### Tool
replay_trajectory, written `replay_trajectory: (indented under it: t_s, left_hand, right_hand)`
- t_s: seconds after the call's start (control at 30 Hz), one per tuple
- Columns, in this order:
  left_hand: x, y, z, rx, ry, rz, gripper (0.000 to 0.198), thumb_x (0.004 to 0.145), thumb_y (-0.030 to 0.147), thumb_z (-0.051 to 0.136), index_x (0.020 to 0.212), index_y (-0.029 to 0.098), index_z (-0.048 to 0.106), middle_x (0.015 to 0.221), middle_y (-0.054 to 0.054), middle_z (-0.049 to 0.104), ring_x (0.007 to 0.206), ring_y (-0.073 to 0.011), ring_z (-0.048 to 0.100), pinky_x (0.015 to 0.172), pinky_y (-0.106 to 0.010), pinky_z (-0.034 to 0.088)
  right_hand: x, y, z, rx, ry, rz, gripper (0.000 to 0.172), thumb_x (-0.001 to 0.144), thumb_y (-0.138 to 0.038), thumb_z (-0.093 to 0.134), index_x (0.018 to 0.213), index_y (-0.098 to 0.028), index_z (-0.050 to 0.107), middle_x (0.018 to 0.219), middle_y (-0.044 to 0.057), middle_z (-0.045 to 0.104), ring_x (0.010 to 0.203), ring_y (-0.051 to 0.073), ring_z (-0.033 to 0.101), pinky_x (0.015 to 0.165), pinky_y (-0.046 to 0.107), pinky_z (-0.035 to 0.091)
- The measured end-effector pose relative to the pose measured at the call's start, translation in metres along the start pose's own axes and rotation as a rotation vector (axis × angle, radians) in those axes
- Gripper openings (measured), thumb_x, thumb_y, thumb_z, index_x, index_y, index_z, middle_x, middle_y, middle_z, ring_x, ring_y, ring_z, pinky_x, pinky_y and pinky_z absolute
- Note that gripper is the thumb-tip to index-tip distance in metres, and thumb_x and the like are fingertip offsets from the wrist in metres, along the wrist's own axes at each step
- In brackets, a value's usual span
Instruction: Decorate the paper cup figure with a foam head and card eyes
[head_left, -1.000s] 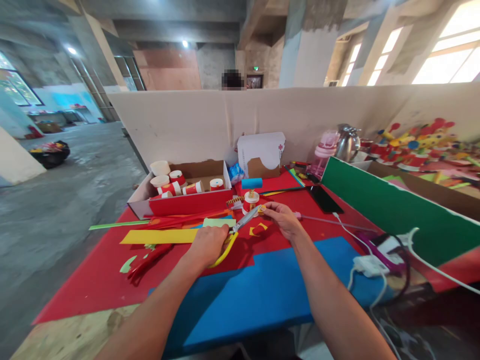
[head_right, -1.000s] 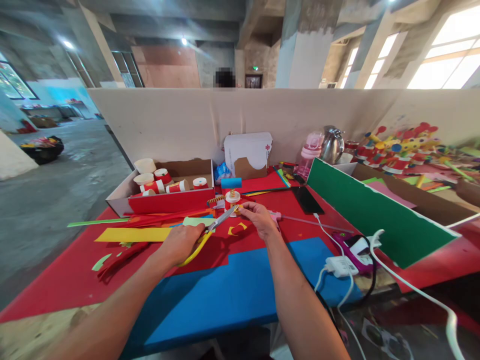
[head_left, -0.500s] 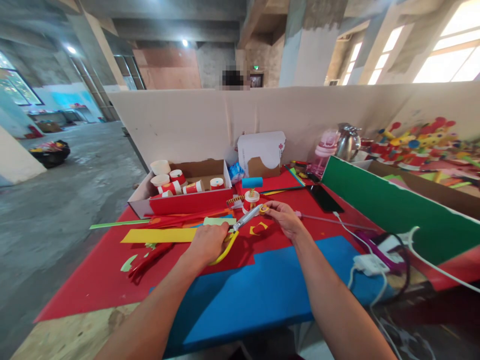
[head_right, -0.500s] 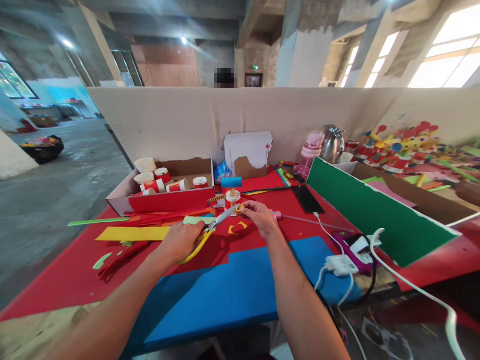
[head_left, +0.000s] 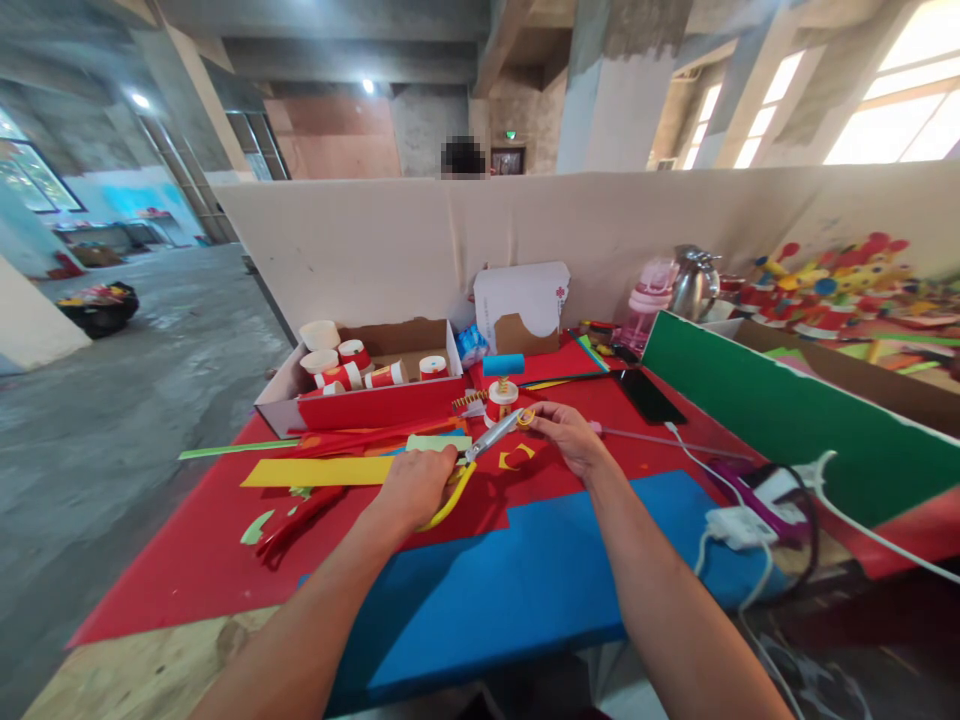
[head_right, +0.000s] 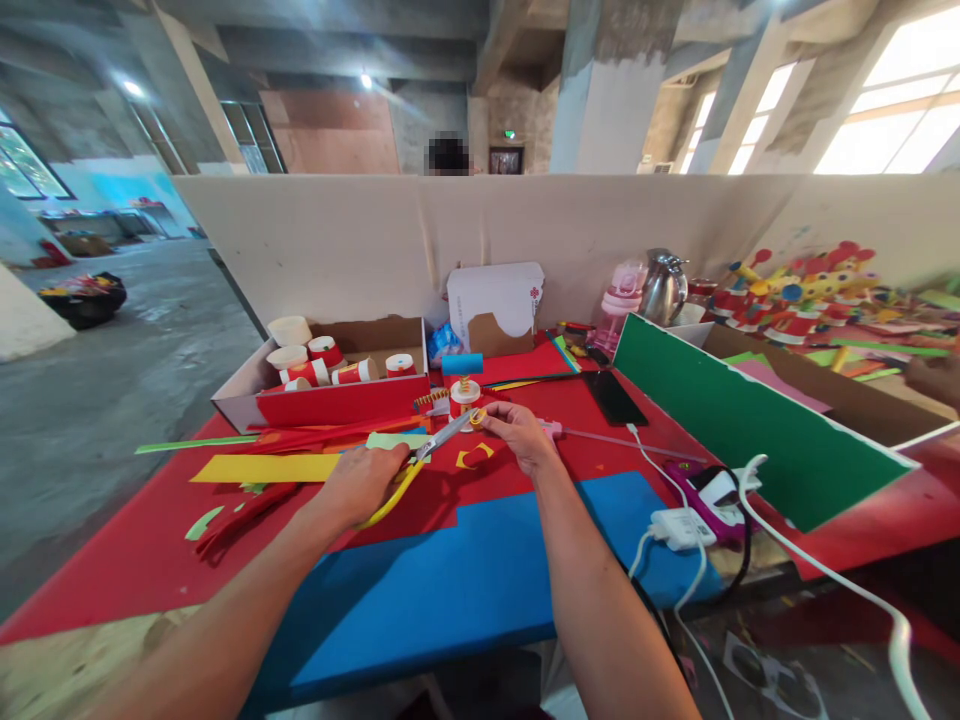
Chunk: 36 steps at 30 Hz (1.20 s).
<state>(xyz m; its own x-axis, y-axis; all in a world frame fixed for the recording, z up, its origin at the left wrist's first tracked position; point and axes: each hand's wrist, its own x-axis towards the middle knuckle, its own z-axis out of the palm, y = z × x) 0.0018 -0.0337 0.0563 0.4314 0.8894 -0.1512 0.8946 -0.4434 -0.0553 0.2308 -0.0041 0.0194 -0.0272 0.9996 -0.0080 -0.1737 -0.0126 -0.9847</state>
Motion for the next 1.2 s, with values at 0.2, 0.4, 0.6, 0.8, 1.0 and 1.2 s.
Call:
replay_trajectory:
  t_s: [0.2, 0.4, 0.6, 0.8, 1.0, 1.2]
  left_hand:
    - [-0.0011, 0.0002, -0.0011, -0.005, 0.000, 0.009, 0.025, 0.087, 0.026, 0.037, 0.103, 0.017, 0.055, 0.086, -0.016, 0.068, 0.085, -0.0316, 0.065, 0.071, -0.039, 0.047]
    - [0.0002, -0.0003, 0.0002, -0.020, 0.004, 0.003, 0.026, 0.088, 0.028, 0.036, 0.102, 0.017, 0.055, 0.089, -0.016, 0.068, 0.086, -0.0311, 0.065, 0.072, -0.039, 0.048]
    - [0.0025, -0.0014, 0.0041, -0.010, 0.022, 0.011, 0.025, 0.087, 0.027, 0.037, 0.104, 0.017, 0.053, 0.088, -0.016, 0.068, 0.086, -0.0333, 0.065, 0.071, -0.041, 0.048]
    - [0.0007, -0.0003, 0.0023, -0.007, 0.024, 0.024, 0.026, 0.088, 0.025, 0.034, 0.103, 0.017, 0.054, 0.086, -0.015, 0.068, 0.084, -0.0331, 0.065, 0.069, -0.040, 0.048]
    - [-0.0001, 0.0006, -0.0005, -0.005, 0.000, 0.021, 0.026, 0.087, 0.022, 0.034, 0.103, 0.017, 0.054, 0.087, -0.015, 0.068, 0.085, -0.0324, 0.065, 0.071, -0.040, 0.048]
    - [-0.0008, 0.0006, -0.0011, -0.015, 0.010, 0.020, 0.027, 0.088, 0.023, 0.033, 0.101, 0.018, 0.056, 0.086, -0.014, 0.068, 0.084, -0.0313, 0.066, 0.069, -0.039, 0.048]
  right_hand:
    - [-0.0001, 0.0006, -0.0013, 0.009, 0.006, 0.003, 0.029, 0.055, -0.040, 0.080, 0.068, -0.018, 0.065, 0.074, 0.001, 0.070, 0.076, 0.015, 0.065, 0.075, 0.027, 0.047]
    - [0.0003, 0.0006, -0.0005, 0.027, 0.004, 0.003, 0.029, 0.053, -0.038, 0.081, 0.069, -0.019, 0.066, 0.072, 0.000, 0.070, 0.073, 0.014, 0.065, 0.072, 0.025, 0.047]
    - [0.0002, 0.0005, 0.0009, 0.024, -0.026, 0.004, 0.026, 0.055, -0.036, 0.081, 0.068, -0.019, 0.067, 0.073, -0.001, 0.070, 0.072, 0.013, 0.064, 0.074, 0.025, 0.047]
    - [0.0013, 0.0026, -0.0009, 0.014, -0.035, 0.000, 0.026, 0.056, -0.037, 0.080, 0.069, -0.018, 0.068, 0.073, -0.001, 0.070, 0.072, 0.012, 0.064, 0.073, 0.024, 0.047]
    - [0.0016, 0.0031, -0.0014, 0.028, -0.014, 0.011, 0.030, 0.053, -0.039, 0.081, 0.069, -0.018, 0.067, 0.074, 0.000, 0.070, 0.073, 0.014, 0.064, 0.073, 0.026, 0.047]
    - [0.0021, 0.0030, -0.0016, 0.036, -0.014, 0.014, 0.030, 0.053, -0.040, 0.081, 0.068, -0.019, 0.066, 0.074, 0.000, 0.070, 0.073, 0.014, 0.065, 0.073, 0.026, 0.046]
